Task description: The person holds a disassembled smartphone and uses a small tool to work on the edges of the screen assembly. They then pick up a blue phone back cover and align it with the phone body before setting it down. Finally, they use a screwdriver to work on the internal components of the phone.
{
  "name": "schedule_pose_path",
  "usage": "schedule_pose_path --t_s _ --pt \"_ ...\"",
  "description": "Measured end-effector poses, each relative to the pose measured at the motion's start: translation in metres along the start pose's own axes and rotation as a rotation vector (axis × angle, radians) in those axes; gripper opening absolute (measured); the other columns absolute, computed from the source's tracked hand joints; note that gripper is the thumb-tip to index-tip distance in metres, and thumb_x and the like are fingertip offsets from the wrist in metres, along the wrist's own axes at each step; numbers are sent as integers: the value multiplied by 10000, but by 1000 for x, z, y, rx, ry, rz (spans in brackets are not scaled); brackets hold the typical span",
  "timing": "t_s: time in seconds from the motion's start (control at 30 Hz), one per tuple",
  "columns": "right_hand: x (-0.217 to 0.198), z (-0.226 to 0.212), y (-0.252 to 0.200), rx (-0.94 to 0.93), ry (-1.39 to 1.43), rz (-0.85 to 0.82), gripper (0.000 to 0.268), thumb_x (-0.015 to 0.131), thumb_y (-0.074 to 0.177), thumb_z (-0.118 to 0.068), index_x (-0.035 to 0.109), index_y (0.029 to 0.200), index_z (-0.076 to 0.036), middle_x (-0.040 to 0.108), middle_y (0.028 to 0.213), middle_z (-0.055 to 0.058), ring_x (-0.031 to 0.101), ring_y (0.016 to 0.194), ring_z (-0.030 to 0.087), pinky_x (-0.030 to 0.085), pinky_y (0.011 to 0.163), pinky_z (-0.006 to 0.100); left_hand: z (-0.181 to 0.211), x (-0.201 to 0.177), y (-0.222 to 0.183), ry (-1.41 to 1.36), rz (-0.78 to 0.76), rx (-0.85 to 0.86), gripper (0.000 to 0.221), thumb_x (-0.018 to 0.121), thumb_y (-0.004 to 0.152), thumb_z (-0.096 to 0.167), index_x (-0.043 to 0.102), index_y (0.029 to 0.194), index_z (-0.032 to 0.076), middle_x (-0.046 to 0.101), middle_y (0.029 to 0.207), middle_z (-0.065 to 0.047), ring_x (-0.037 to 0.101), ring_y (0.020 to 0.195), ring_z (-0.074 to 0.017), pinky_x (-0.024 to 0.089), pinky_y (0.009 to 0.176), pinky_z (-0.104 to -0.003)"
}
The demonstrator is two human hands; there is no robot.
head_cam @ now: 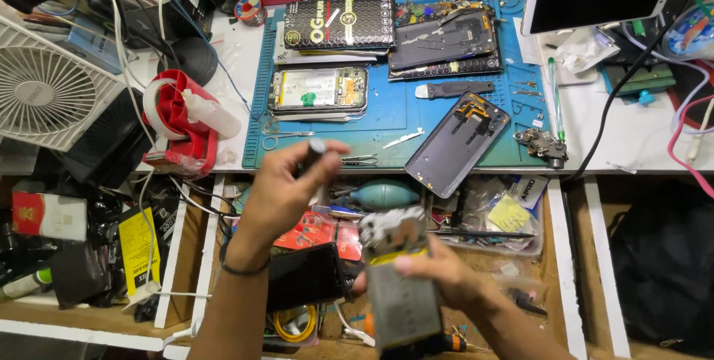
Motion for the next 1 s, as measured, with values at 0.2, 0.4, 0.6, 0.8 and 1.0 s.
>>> schedule_pose_path --t_s 0.2,0.4,0.6,0.8,1.0 --pt "-99 -62 -30 -561 252 127 527 439 1005 -303 542 1238 157 690 878 371 765 725 437 661 642 465 -28 26 52 332 176 163 132 728 925 342 761 1008 244 531 527 -14 608 578 -175 512 632 -324" --pt "-111 -70 -43 -738 408 276 439 475 1022 -226 565 1359 42 734 1154 281 773 837 419 637 783 510 -57 71 92 763 2 80 159 739 857 367 745 876 210 693 682 -101 732 756 -406 576 687 -508" --pt "-119 -66 -43 -725 211 636 437 476 948 -293 591 1308 -73 730 1156 150 764 807 215 621 849 366 -59 83 101 838 -125 -40 98 749 835 297 792 899 236 758 818 -119 745 914 -412 586 820 -511" --pt "-73 -79 -37 -652 90 677 494 492 891 -273 620 1335 -100 747 1097 124 743 779 156 607 797 300 -55 81 103 756 -142 -122 97 752 830 275 803 891 220 766 842 -133 742 937 -419 584 821 -525" --pt "-91 -76 -38 -716 -99 783 455 553 899 -238 552 1346 -150 714 1183 131 727 852 172 606 800 321 -46 81 106 727 -174 -208 116 723 853 260 814 916 227 775 947 -150 722 1044 -421 573 893 -522"
Point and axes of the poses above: each hand's wrist, its own y-axis towards the middle knuckle, its own x-axis out of the palm, z = x × y, the point moved 4 cm from there along y, towards the middle knuckle
